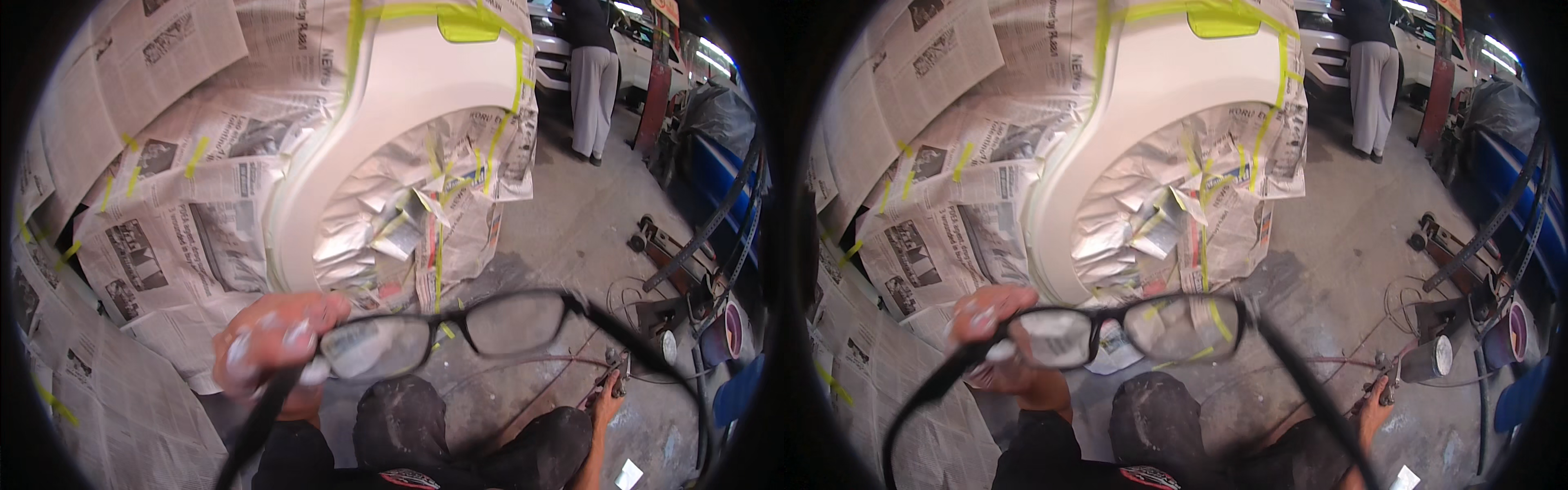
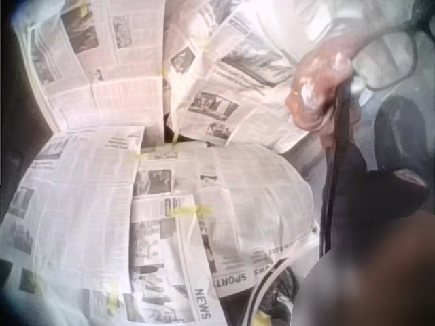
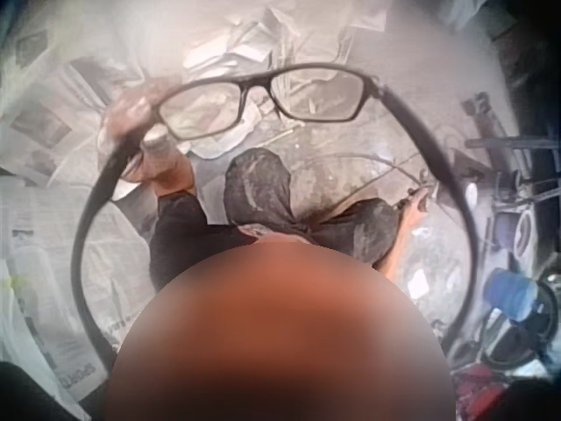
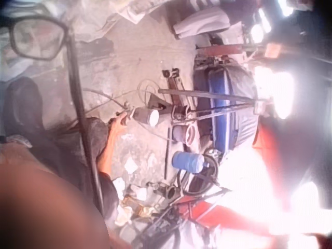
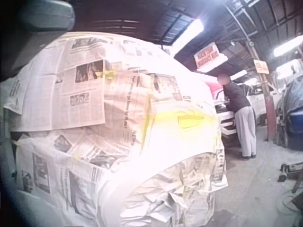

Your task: The person mixes paint in a small container using a metal spatula, then pours it into a spray gun. They then spray paint a car part that is masked with newspaper and tape.

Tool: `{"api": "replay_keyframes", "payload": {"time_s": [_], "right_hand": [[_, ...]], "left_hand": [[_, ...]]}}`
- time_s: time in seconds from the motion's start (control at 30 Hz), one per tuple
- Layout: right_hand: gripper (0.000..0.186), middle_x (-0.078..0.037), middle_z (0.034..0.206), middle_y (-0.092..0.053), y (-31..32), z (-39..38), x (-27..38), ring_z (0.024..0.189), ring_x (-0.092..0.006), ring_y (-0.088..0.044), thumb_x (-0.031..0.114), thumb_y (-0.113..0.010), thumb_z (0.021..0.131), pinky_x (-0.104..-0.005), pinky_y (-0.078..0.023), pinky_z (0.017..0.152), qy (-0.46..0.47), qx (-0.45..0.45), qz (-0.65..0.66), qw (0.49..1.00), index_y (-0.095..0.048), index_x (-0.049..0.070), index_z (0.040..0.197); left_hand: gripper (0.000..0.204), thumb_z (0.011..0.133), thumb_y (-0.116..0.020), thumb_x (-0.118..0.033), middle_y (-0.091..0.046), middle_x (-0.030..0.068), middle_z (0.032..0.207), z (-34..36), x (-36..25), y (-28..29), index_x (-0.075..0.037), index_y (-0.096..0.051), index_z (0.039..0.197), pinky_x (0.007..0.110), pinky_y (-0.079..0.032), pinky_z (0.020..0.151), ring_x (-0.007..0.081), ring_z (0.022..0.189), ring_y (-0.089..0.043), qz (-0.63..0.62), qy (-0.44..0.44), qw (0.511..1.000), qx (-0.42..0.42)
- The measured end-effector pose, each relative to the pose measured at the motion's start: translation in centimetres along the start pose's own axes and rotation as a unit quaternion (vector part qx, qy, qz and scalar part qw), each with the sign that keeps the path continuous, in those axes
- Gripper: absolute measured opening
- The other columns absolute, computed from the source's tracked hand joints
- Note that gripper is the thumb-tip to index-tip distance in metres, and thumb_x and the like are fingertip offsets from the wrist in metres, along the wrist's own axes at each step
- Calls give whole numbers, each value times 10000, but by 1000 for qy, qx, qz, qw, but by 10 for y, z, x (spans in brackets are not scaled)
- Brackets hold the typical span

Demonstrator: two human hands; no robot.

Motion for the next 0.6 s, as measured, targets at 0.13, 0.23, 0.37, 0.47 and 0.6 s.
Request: {"api": "replay_keyframes", "payload": {"time_s": [0.13,0.23,0.37,0.47,0.6], "right_hand": [[517,-37,584,-526,4,-10,10,409,-141,-496,560,-603,964,-306,-377,375,-37,-24,8,999,-586,54,860],[540,-41,556,-506,1,-18,26,392,-154,-494,579,-601,956,-306,-385,377,-20,-10,27,999,-592,44,885],[582,-73,625,-564,5,-22,32,418,-154,-485,600,-589,952,-305,-362,384,-69,-11,-44,997,-600,22,881],[546,-65,632,-556,2,-19,32,429,-158,-502,571,-608,956,-309,-386,394,-30,-13,-5,999,-588,26,912],[541,-64,648,-564,0,-13,19,397,-154,-482,560,-594,969,-317,-375,368,-73,-10,-25,997,-586,21,913]], "left_hand": [[179,838,-768,-81,-707,117,942,11,-29,6,-132,-685,988,417,-599,732,287,784,-700,-200,24,977,73],[154,860,-748,-82,-702,61,968,17,-51,16,-156,-694,984,356,-566,799,235,842,-689,-274,48,946,163],[139,890,-722,-84,-694,-13,1004,22,-56,32,-189,-707,979,274,-522,889,166,919,-675,-298,102,929,195],[144,912,-702,-86,-689,-68,1031,29,-55,34,-214,-716,975,213,-489,956,114,976,-664,-293,109,927,209],[192,902,-712,-69,-689,-115,966,27,-59,18,-259,-724,922,150,-449,988,33,938,-655,-218,112,957,154]]}}
Point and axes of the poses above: each hand's wrist, its own z-axis towards the middle knuckle, its own y-axis out of the back of the hand, x = y × z, the point moved 4 cm from there along z, towards the middle knuckle
